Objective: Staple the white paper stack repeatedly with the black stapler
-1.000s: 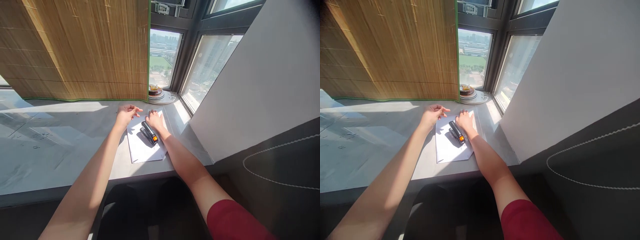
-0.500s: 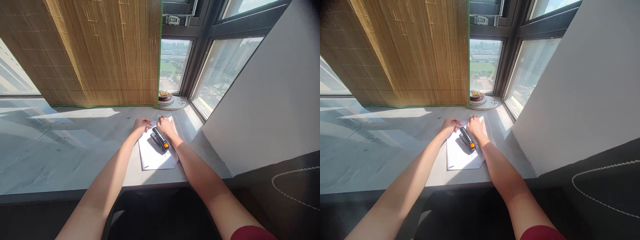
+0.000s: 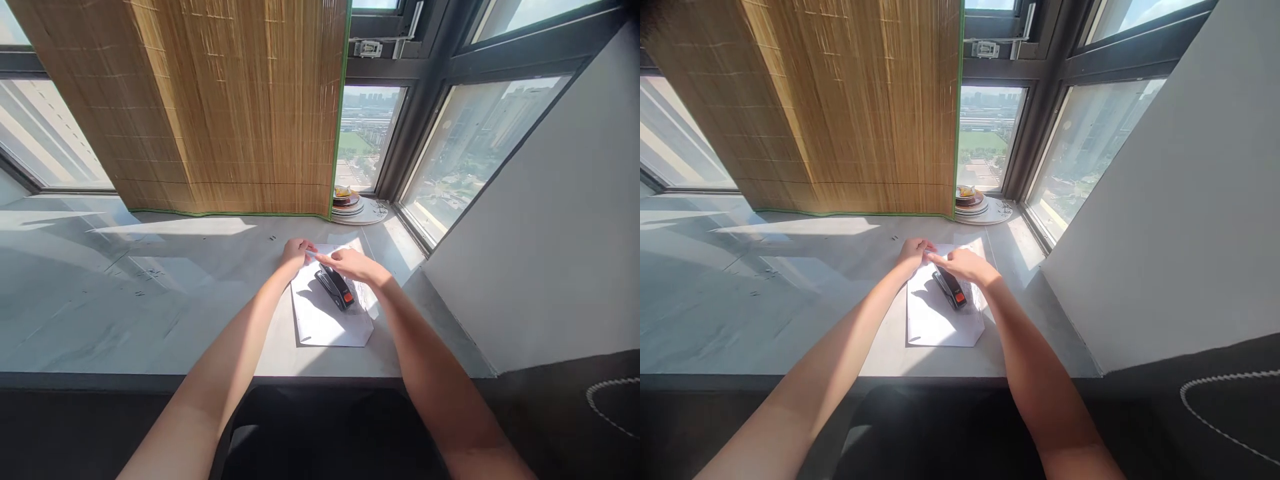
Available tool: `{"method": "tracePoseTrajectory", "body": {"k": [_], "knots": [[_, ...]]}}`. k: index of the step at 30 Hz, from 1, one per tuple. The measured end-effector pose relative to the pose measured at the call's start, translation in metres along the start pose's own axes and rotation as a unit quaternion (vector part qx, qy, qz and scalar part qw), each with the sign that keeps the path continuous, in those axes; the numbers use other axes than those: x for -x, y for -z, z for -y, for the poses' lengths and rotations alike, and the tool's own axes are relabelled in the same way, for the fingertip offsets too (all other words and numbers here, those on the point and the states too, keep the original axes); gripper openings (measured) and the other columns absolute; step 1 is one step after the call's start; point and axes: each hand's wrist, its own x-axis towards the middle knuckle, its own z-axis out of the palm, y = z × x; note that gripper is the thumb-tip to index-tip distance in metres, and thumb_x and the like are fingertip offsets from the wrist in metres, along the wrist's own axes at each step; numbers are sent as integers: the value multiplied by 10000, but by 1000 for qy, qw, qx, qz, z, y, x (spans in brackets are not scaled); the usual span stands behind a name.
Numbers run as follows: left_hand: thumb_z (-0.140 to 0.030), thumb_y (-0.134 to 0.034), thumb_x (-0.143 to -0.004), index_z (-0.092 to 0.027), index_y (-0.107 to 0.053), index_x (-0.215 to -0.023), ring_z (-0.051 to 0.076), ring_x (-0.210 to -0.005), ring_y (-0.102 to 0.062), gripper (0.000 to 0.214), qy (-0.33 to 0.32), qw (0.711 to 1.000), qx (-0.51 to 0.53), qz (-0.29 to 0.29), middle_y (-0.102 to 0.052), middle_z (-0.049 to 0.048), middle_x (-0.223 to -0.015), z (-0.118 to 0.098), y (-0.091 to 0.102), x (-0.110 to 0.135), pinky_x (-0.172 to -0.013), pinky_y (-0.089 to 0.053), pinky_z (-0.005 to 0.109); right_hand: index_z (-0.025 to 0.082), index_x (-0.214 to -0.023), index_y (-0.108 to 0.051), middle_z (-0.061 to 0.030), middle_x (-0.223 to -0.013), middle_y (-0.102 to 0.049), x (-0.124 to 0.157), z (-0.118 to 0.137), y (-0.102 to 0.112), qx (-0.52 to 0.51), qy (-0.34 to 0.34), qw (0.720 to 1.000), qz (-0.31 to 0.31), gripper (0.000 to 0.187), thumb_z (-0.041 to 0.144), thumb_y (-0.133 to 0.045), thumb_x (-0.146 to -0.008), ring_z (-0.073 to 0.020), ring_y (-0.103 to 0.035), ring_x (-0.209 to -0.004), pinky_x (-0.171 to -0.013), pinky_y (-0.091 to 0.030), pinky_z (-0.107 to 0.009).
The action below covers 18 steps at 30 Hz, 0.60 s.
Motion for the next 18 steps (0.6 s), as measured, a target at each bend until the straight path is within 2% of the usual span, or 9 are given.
{"method": "tracePoseTrajectory", "body": {"k": [3,5,9,14,18], "knots": [[-364,-486,-1140,-145,-737,-1010,117,-537,-594,357,2,1000,-1,-5,-843,119,-959,2,0,-2,-533,-419,236,265,-827,-627,-42,-854,-733,6,0,0,-12,44,996,71,519,762,-770,-865,-258,-706,-810,-703,-518,-347],[-366,-483,-1136,-145,-738,-1025,122,-537,-594,355,2,1000,0,-7,-841,116,-952,2,0,-2,-530,-414,241,266,-874,-631,-29,-893,-760,6,0,0,-29,49,993,105,447,634,-876,-811,-247,-721,-812,-678,-515,-323],[-338,-505,-1121,-152,-729,-1003,115,-521,-575,314,0,1000,2,-4,-838,109,-945,2,-1,-1,-523,-411,242,254,-866,-592,-31,-921,-771,5,1,2,-7,37,996,84,272,396,-823,-863,-237,-723,-805,-647,-483,-301],[-330,-528,-1108,-168,-736,-980,114,-515,-573,293,7,1000,-2,-1,-824,92,-927,4,-1,-3,-535,-426,245,273,-1036,-580,-46,-1015,-770,4,0,5,-29,65,997,-12,142,409,-617,-1018,-251,-701,-858,-699,-478,-317],[-290,-548,-1074,-176,-766,-967,112,-510,-524,268,-21,1000,-7,7,-796,50,-897,8,-1,-6,-531,-390,260,265,-1150,-599,-68,-1094,-761,-4,-6,2,19,100,990,-94,129,322,-565,-1040,-270,-671,-949,-795,-474,-340]]}}
